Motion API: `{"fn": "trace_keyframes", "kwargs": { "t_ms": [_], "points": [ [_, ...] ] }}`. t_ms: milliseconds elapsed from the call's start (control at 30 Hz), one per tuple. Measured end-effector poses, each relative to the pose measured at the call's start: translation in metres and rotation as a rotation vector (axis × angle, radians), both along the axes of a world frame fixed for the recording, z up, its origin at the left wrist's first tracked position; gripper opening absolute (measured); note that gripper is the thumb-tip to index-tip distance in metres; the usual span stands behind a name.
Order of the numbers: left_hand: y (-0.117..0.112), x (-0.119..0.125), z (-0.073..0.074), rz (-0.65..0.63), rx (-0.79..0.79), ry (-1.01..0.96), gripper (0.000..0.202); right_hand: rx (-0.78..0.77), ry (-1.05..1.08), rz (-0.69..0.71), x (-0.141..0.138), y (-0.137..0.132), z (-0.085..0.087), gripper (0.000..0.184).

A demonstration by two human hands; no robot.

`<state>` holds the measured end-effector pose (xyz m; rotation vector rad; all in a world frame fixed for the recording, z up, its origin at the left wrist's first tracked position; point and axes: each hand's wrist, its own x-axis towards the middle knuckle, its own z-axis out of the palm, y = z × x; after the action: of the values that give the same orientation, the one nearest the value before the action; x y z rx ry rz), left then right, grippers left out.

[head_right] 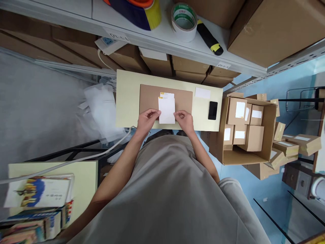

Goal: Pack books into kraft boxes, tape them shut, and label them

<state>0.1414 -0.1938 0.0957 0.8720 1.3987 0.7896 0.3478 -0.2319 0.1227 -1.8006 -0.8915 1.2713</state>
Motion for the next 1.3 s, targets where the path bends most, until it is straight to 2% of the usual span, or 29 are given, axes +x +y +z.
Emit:
{"fn": "trace_keyframes", "kwargs": {
  "t_ms": [133,267,433,600,933,1300],
  "points": [
    [0.012,-0.001,-0.008,-0.028,0.051,0.136,0.034,-0.025,-0.112,0.030,-0.006,0.016,-0.011,0.026],
    [0.027,0.001,-0.009,-0.089,0.114,0.326,0.019,-0.053,-0.198,0.031,-0.014,0.030,-0.022,0.026],
    [0.040,0.003,-0.010,-0.133,0.139,0.439,0.021,-0.052,-0.282,0.028,-0.019,0.037,-0.028,0.023],
    [0.041,0.007,-0.016,-0.160,0.187,0.553,0.021,-0.066,-0.345,0.052,-0.016,0.043,-0.032,0.023],
    [0.044,0.009,-0.025,-0.138,0.146,0.590,0.020,-0.086,-0.383,0.063,-0.019,0.047,-0.044,0.022],
    [0.049,0.012,-0.025,-0.156,0.096,0.627,0.021,-0.102,-0.456,0.083,-0.020,0.049,-0.043,0.023]
  ]
}}
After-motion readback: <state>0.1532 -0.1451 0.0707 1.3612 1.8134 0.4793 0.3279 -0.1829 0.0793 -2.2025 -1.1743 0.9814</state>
